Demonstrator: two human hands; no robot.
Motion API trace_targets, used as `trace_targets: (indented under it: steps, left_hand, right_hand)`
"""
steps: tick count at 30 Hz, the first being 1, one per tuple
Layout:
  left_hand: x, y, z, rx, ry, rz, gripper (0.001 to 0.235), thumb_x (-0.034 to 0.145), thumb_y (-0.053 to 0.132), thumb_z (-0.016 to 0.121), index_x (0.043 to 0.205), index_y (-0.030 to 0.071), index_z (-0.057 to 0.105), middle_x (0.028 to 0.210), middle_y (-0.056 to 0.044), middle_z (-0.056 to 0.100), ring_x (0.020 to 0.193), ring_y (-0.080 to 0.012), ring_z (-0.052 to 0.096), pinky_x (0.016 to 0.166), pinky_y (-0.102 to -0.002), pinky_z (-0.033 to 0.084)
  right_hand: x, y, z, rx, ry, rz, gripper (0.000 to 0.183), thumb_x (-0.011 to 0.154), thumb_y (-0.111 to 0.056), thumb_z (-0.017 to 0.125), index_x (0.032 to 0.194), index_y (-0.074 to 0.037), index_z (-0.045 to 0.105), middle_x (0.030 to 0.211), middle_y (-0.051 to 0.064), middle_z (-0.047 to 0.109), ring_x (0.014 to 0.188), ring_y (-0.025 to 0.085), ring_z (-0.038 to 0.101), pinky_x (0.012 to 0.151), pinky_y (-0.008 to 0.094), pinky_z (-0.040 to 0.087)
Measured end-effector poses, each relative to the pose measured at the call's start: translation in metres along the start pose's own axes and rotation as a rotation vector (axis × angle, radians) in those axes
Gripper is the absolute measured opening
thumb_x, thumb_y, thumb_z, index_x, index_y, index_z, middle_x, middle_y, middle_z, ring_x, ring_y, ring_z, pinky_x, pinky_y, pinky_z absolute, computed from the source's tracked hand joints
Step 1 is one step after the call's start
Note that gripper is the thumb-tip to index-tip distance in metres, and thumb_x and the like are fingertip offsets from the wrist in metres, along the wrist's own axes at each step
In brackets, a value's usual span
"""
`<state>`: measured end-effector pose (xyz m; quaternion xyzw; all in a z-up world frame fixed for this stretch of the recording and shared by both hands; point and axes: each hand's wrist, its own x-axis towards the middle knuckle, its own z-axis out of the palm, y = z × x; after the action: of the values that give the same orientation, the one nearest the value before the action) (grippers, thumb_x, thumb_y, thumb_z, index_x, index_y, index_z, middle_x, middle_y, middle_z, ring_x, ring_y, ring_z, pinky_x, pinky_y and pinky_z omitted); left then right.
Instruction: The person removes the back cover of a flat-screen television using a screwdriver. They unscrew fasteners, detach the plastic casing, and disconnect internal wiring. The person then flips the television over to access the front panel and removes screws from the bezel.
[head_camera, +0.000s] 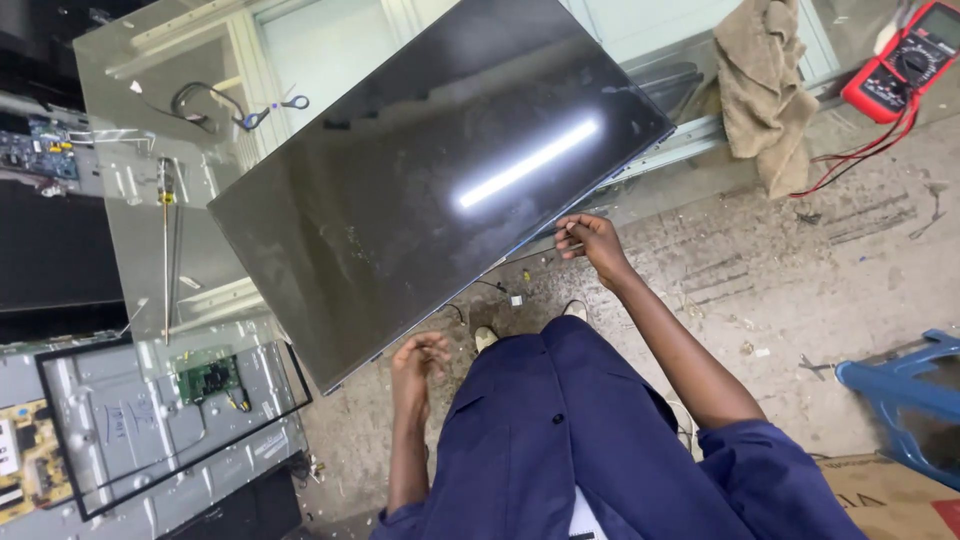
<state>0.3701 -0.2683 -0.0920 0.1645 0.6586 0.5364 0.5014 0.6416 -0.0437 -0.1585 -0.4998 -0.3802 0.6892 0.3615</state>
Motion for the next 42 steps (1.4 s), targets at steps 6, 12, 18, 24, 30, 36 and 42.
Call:
trace_targets:
  steps: [6,12,18,24,30,36,42]
  left_hand:
    - [0.051,-0.073,0.002,-0.453,-0.065,-0.042,0.021,0.092,-0.003,0.044,0.11,-0.002,0.055,0.115,-0.024,0.066,0.087,-0.0275,0.072,0.055,-0.026,0.053]
    - [0.056,-0.067,0.006,-0.436,0.004,-0.007,0.022,0.088,-0.002,0.05,0.107,-0.003,0.062,0.103,-0.018,0.07,0.08,-0.0218,0.073,0.051,-0.024,0.054]
    - [0.054,-0.058,0.009,-0.424,0.037,0.051,0.018,0.088,0.0,0.055,0.103,-0.006,0.063,0.097,-0.018,0.07,0.075,-0.0219,0.071,0.05,-0.023,0.052]
    - [0.051,-0.036,0.014,-0.387,0.053,0.168,0.018,0.089,0.005,0.062,0.102,-0.007,0.066,0.091,-0.018,0.071,0.075,-0.0191,0.07,0.051,-0.022,0.052]
    - [0.057,-0.021,0.014,-0.448,0.095,0.17,0.016,0.091,0.008,0.066,0.098,-0.006,0.067,0.082,-0.015,0.072,0.068,-0.0159,0.071,0.049,-0.019,0.054]
    - [0.067,-0.013,0.009,-0.461,0.077,0.182,0.018,0.093,0.012,0.065,0.097,-0.006,0.067,0.081,-0.014,0.073,0.067,-0.0148,0.071,0.049,-0.019,0.055]
    - [0.082,-0.014,0.002,-0.543,0.093,0.144,0.019,0.092,0.013,0.067,0.095,-0.006,0.068,0.081,-0.017,0.073,0.065,-0.0181,0.072,0.05,-0.024,0.057]
  right_hand:
    - [0.012,0.015,-0.005,0.002,0.001,0.012,0.015,0.095,-0.01,0.055,0.104,-0.002,0.064,0.084,0.011,0.07,0.072,0.016,0.073,0.059,0.026,0.064]
    - [0.004,0.007,0.0,-0.046,-0.021,-0.025,0.014,0.095,-0.008,0.054,0.101,-0.001,0.066,0.082,0.011,0.069,0.073,0.016,0.072,0.062,0.027,0.064]
    - [0.002,0.0,0.002,-0.038,-0.036,-0.05,0.014,0.093,-0.008,0.056,0.099,0.0,0.066,0.08,0.011,0.069,0.072,0.015,0.072,0.061,0.025,0.064]
    - [-0.002,-0.014,0.012,0.02,-0.024,-0.089,0.014,0.093,-0.009,0.058,0.096,0.002,0.066,0.076,0.011,0.068,0.067,0.014,0.071,0.058,0.022,0.063]
    - [0.0,-0.028,0.027,0.065,-0.029,-0.14,0.014,0.091,-0.009,0.059,0.096,0.002,0.066,0.074,0.011,0.067,0.066,0.013,0.071,0.058,0.022,0.063]
    - [0.021,-0.022,0.034,0.09,-0.001,-0.206,0.013,0.091,-0.012,0.06,0.093,-0.001,0.067,0.071,0.009,0.068,0.063,0.013,0.071,0.059,0.023,0.062]
    - [0.006,-0.021,0.057,0.262,0.046,-0.213,0.016,0.09,-0.015,0.062,0.096,-0.002,0.068,0.071,0.009,0.068,0.063,0.015,0.071,0.056,0.024,0.063]
